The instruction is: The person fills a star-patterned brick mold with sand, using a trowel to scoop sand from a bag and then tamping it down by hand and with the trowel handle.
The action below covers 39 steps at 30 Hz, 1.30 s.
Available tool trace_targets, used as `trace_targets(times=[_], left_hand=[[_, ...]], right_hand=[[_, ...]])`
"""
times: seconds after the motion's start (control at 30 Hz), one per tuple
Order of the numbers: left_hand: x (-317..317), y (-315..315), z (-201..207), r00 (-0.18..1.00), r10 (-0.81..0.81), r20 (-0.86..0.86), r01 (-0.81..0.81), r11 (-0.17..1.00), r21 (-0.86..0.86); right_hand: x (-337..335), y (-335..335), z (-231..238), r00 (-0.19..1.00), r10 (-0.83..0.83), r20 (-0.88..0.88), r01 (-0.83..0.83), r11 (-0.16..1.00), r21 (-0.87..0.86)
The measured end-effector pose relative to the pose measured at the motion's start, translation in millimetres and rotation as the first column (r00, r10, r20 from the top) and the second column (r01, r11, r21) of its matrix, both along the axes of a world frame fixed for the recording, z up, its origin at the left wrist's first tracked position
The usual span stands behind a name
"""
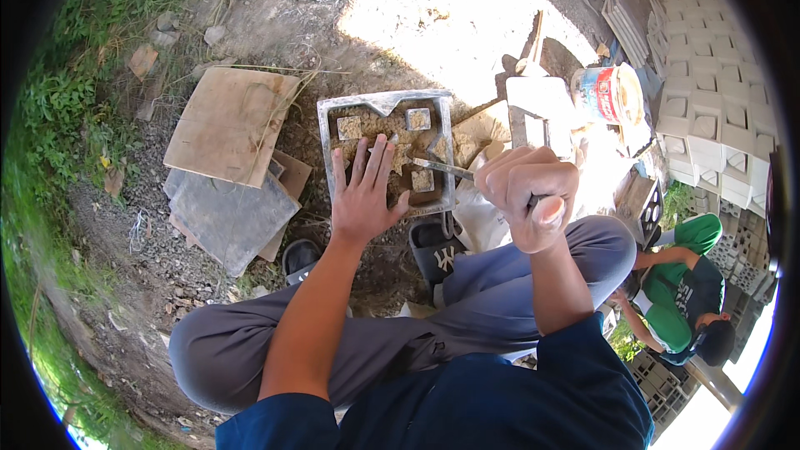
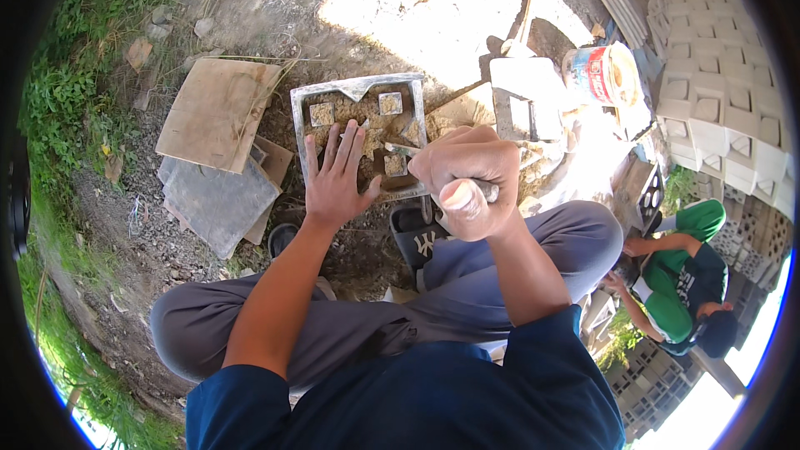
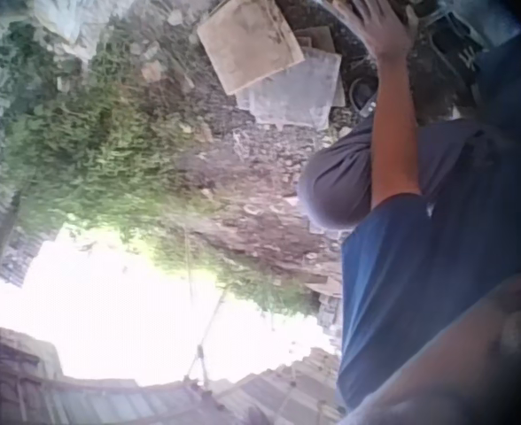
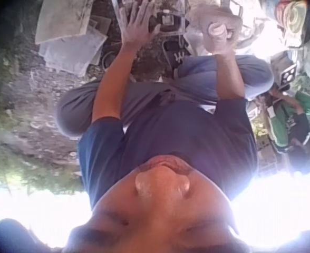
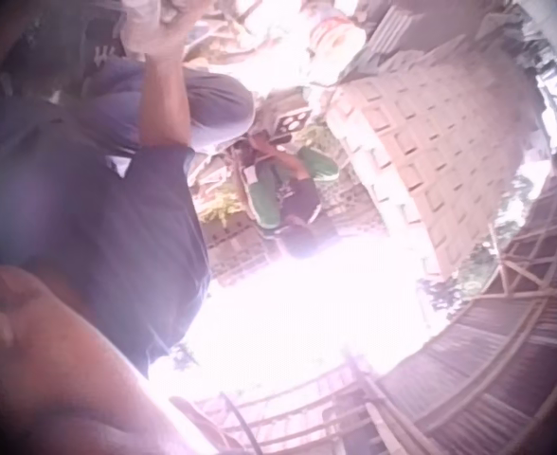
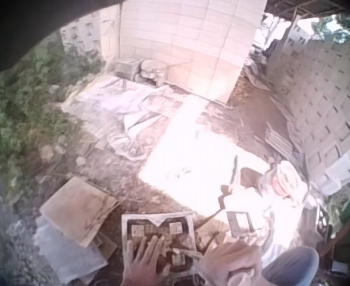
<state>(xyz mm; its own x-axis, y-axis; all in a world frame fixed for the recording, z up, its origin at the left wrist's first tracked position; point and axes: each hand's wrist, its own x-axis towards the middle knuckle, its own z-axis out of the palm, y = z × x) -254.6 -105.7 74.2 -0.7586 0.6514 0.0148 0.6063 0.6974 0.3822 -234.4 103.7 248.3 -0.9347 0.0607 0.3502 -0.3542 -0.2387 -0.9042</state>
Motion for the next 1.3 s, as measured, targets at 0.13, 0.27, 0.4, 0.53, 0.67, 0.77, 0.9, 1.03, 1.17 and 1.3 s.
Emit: trace_targets(times=[0.13, 0.27, 0.4, 0.53, 0.67, 0.77, 0.9, 1.03, 1.17, 1.3], left_hand=[[0.7, 2.2, 0.1, 1.000, -0.004, 0.006, 0.004, 1.000, 0.004], [0.2, 0.0, -1.4, 1.000, 0.001, 0.004, -0.001, 1.000, -0.002], [0.8, 1.2, -0.2, 1.000, -0.002, 0.013, 0.002, 1.000, 0.000], [0.6, 1.0, -0.8, 1.000, -0.003, 0.029, 0.003, 1.000, -0.016], [-1.7, 0.2, 1.3, 0.999, 0.003, 0.035, -0.002, 0.999, -0.037], [1.1, 3.2, 1.1, 1.000, -0.006, 0.015, 0.006, 1.000, -0.006], [-2.0, -2.8, -0.2, 1.000, 0.007, 0.005, -0.007, 1.000, -0.027], [-0.2, 3.6, -1.0, 1.000, 0.000, -0.032, -0.001, 1.000, -0.018], [3.4, -0.6, -0.2, 1.000, -0.002, 0.012, 0.002, 1.000, -0.014], [2.7, 3.6, 1.8, 1.000, -0.004, -0.003, 0.004, 1.000, -0.005]], right_hand=[[-5.2, -1.0, 11.7, 0.984, 0.171, -0.042, -0.168, 0.984, 0.066], [-6.8, -10.5, 17.4, 0.994, 0.109, -0.008, -0.107, 0.990, 0.090], [-8.6, -17.1, 20.7, 0.987, 0.152, -0.055, -0.146, 0.985, 0.088], [-12.1, -19.9, 6.7, 0.991, 0.130, 0.013, -0.131, 0.980, 0.147], [-15.0, -20.5, -3.8, 0.970, 0.242, -0.010, -0.236, 0.954, 0.185], [-13.9, -15.4, 2.3, 0.959, 0.284, -0.013, -0.282, 0.957, 0.066], [-17.9, -24.6, -9.0, 0.963, 0.268, 0.023, -0.268, 0.951, 0.154], [-14.7, -14.0, -13.2, 0.960, 0.275, 0.047, -0.279, 0.941, 0.192], [-3.2, -19.1, 11.3, 0.964, 0.264, 0.024, -0.265, 0.958, 0.106], [-14.9, -13.8, -10.2, 0.980, 0.189, 0.066, -0.197, 0.968, 0.152]])
